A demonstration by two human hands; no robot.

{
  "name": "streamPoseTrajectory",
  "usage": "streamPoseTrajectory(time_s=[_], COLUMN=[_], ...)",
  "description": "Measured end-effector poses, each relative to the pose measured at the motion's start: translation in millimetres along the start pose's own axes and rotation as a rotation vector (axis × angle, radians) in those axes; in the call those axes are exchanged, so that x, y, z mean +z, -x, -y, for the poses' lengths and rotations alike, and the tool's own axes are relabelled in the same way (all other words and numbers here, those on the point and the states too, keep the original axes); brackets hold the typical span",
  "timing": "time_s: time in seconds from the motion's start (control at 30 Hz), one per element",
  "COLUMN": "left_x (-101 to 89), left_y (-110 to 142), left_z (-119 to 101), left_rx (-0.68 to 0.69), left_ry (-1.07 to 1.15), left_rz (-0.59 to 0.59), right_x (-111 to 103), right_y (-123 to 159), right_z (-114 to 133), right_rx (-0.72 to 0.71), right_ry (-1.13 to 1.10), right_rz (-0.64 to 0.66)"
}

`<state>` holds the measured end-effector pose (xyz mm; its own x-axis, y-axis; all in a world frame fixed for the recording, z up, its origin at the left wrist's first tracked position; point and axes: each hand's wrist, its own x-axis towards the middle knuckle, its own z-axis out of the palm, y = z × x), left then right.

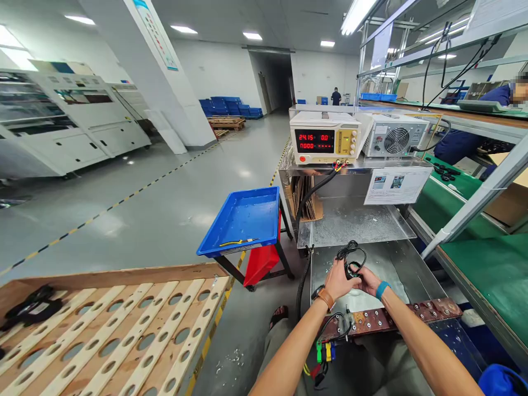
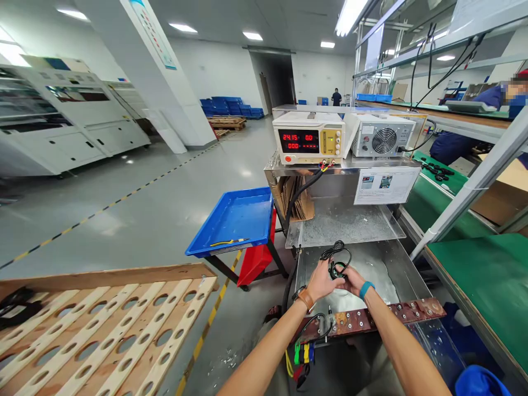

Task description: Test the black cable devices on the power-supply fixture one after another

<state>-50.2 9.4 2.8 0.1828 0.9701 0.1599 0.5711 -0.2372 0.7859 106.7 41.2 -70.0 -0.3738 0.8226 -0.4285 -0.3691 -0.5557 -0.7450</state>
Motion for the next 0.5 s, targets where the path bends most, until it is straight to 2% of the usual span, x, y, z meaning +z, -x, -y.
streamPoseTrajectory(time_s=[0.1, 0.23, 0.37, 0.5], left_x=[-2.8, -7.9, -9.8, -11.0], left_y=[-2.8, -4.8, -0.4, 0.6], left_z=[-13.1, -23.9, -28.4, -35.7], left_rx=[0.023, 0.057, 0.069, 0.065], left_ry=[-0.144, -0.281, -0.270, -0.247], left_rz=[0.092, 0.204, 0.156, 0.071], right_x=[8.1, 10.9, 6.3, 9.1], right_y=[14.9, 31.2, 38.9, 42.4], right_z=[2.7, 3.3, 7.9, 25.0], right_rx=[0.016, 0.013, 0.032, 0.059], right_ry=[0.009, -0.013, -0.049, 0.036], right_rz=[0.054, 0.054, 0.045, 0.012])
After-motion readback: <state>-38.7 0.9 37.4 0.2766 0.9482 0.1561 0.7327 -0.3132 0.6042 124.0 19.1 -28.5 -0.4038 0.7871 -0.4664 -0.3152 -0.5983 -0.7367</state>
